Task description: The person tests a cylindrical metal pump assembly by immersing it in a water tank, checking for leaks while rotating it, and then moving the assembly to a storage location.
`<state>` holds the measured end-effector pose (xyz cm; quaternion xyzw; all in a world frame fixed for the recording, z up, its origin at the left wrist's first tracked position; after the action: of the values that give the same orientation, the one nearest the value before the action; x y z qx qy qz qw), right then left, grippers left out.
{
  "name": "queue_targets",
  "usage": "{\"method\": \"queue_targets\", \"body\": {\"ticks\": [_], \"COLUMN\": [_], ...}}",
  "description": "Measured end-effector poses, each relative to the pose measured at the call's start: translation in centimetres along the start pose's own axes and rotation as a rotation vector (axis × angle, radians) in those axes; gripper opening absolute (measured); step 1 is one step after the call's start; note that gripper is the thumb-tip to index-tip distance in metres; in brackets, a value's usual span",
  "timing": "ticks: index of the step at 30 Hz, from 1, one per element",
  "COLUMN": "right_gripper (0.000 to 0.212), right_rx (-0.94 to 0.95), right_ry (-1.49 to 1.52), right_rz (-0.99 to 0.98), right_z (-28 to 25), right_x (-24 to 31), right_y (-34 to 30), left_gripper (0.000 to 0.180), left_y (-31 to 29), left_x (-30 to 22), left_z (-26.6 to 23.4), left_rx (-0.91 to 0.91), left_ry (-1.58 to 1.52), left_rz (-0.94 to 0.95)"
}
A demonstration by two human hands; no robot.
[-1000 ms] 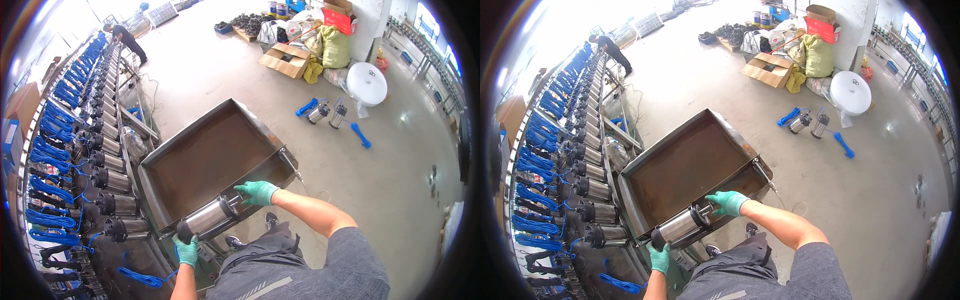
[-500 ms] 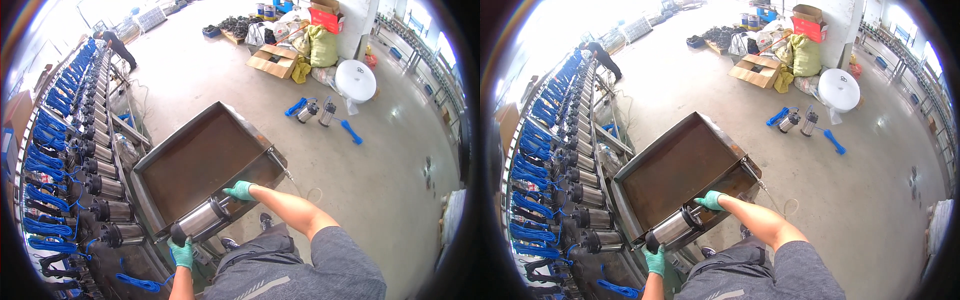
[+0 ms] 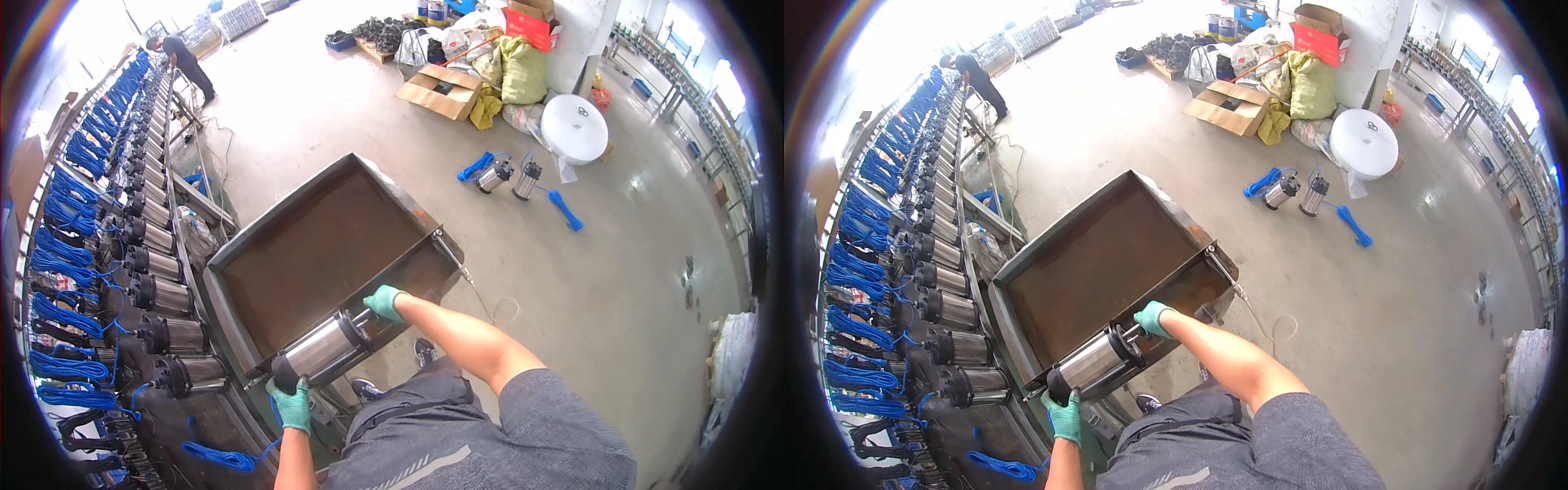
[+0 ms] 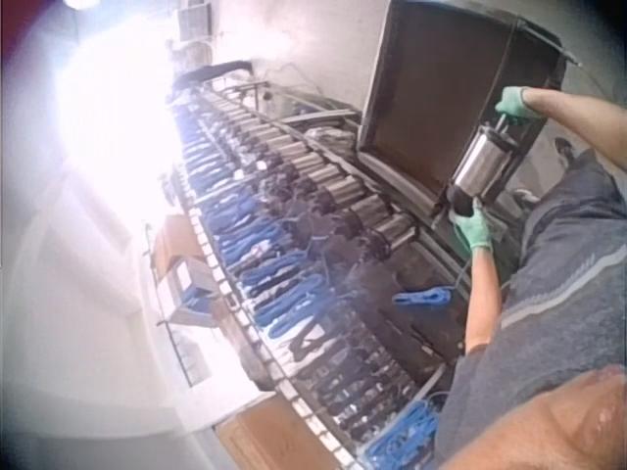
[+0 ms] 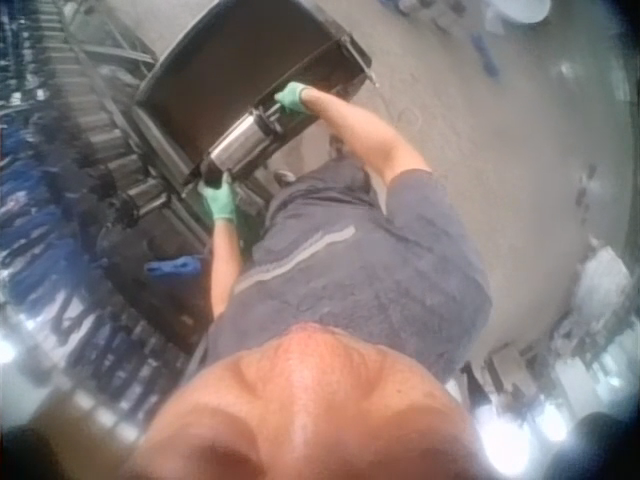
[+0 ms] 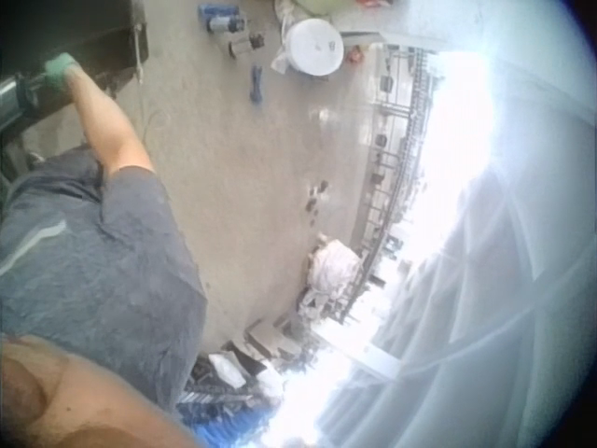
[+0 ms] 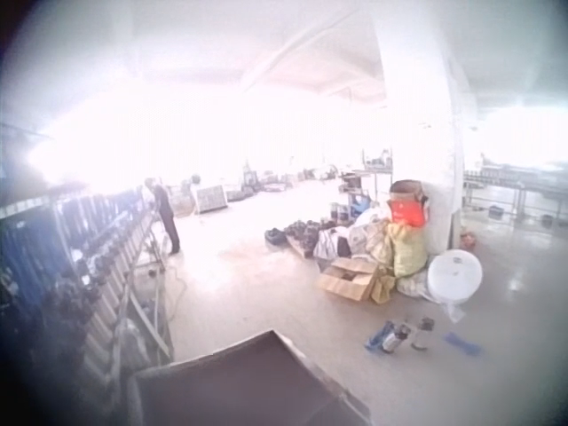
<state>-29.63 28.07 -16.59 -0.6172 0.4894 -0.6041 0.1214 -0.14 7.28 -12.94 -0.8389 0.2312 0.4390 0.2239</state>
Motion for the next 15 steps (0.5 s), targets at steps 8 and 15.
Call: {"method": "queue_targets", "body": {"ticks": [8, 15], "right_gripper": [0.039, 0.016], "right_rx": [-0.354, -0.461], "right_ry": [-0.250, -0.906], "right_rz": [-0.358, -0.585], "right_z": [0.1, 0.4], "right_x": [-0.7, 1.1], "right_y": [-1.3, -6.0], "left_gripper": [0.078, 0.082], "left_y": [0.3, 0.3], "left_x": [0.6, 1.2], "left_z": [0.2, 0.2], "left_rx": [0.011, 0.026], "left_ry": [0.014, 0.014], "left_rz": [0.016, 0.002]}}
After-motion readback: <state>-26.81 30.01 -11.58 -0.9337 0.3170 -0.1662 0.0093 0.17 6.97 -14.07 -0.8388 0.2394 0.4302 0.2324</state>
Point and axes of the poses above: each hand's wrist, its own y-axis towards the middle knuckle, its own z-axis out of the palm, x = y × z, the point moved 3 cm from there along y, towards the middle knuckle, and after that the axes turned 2 degrees about z, right-handed, at the moved point
